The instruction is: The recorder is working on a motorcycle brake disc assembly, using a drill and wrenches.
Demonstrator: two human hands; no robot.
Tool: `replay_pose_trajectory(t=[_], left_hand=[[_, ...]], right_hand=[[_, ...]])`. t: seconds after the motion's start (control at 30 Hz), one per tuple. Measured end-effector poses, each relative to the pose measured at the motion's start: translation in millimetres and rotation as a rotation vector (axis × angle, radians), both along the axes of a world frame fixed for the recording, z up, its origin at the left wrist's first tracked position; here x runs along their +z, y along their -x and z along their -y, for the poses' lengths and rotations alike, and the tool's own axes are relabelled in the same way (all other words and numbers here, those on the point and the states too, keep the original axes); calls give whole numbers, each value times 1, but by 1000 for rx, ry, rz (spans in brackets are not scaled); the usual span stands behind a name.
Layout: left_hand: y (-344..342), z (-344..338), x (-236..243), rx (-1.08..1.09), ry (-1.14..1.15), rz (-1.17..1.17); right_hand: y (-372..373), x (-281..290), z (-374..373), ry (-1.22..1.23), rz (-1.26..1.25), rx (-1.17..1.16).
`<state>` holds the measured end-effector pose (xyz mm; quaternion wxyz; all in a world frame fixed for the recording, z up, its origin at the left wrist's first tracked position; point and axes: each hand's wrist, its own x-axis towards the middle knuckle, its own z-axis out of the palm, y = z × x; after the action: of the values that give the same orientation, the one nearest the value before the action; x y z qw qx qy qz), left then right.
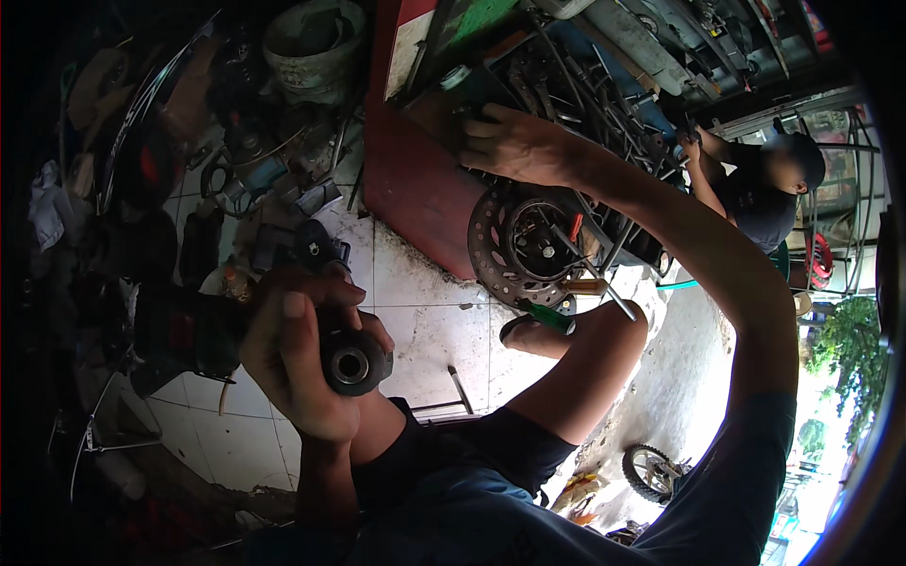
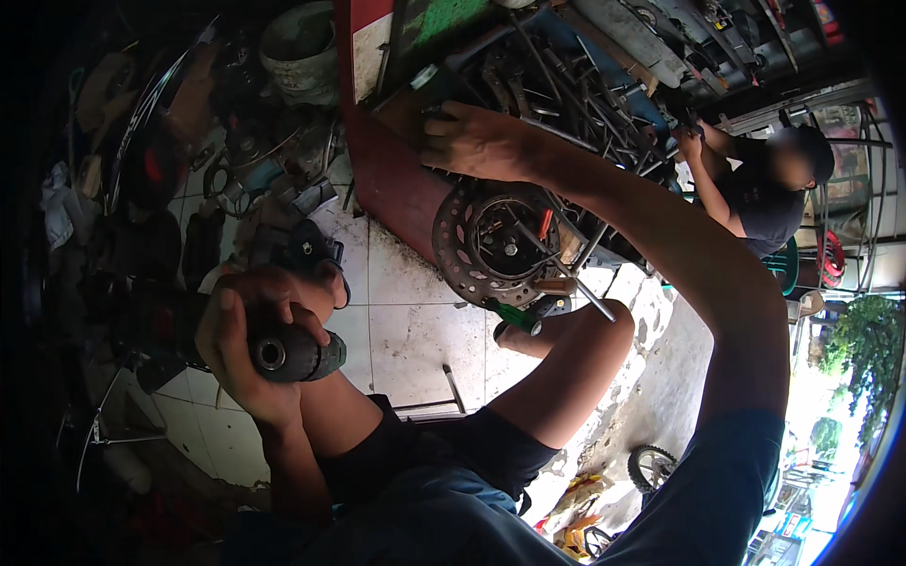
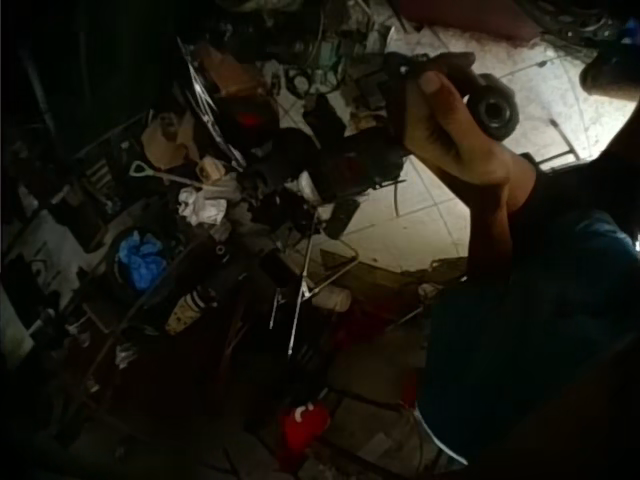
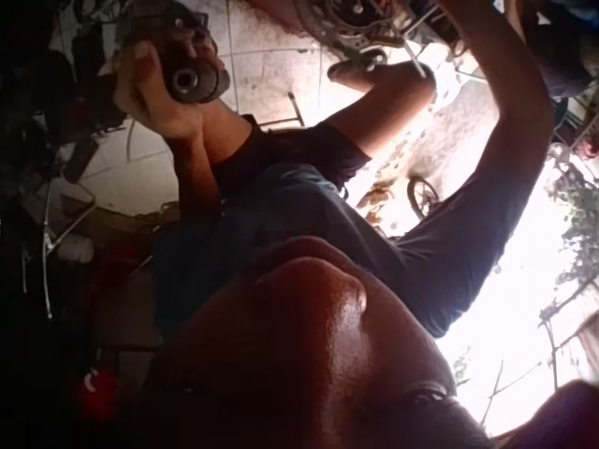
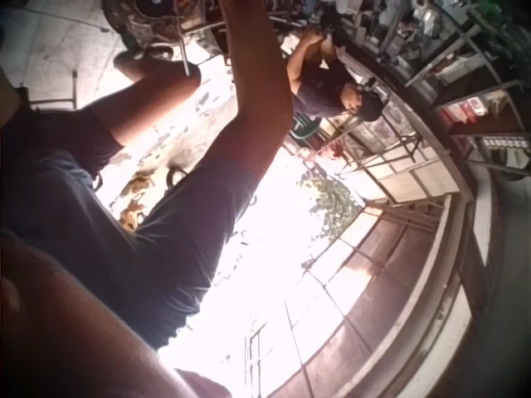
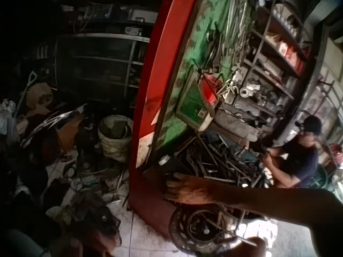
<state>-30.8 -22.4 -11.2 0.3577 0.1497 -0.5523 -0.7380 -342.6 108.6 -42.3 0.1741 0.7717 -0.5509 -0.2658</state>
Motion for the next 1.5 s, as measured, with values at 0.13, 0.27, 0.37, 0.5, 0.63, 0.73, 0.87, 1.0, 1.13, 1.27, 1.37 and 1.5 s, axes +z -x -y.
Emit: replay_pose_trajectory(t=[0.13, 0.27, 0.37, 0.5, 0.63, 0.73, 0.87, 1.0, 1.13, 1.27, 1.37, 1.5], left_hand=[[4, -2, 1, 9, 6, 24], [8, -7, 4, 27, -23, 30], [9, -7, 5, 2, 38, 51], [11, -10, 5, 30, 57, 55], [13, -13, 4, 55, 28, 50], [12, -11, 4, 28, 34, 54], [13, -10, 3, -14, 68, 34], [13, -15, 6, -5, 5, 48], [13, -19, 8, -27, -12, 73], [10, -19, 7, -40, 58, 142], [8, -21, 8, -8, 49, 191], [6, -24, 11, -22, -47, 150]], right_hand=[[-2, 0, -4, 26, -26, -15], [-3, 0, -4, -28, 92, -85], [-3, 3, -3, -55, 219, -147], [-6, 12, 0, -81, 358, -206], [-13, 18, 4, -116, 341, -244], [-17, 20, 6, -234, 272, -261], [-18, 24, 3, -104, 380, -286], [-23, 25, -3, 68, 632, -381], [-23, 26, -12, 91, 1055, -595], [-29, 28, -14, 242, 1224, -680], [-44, 43, -20, 360, 1582, -887], [-82, 82, -43, 341, 2234, -1090]])
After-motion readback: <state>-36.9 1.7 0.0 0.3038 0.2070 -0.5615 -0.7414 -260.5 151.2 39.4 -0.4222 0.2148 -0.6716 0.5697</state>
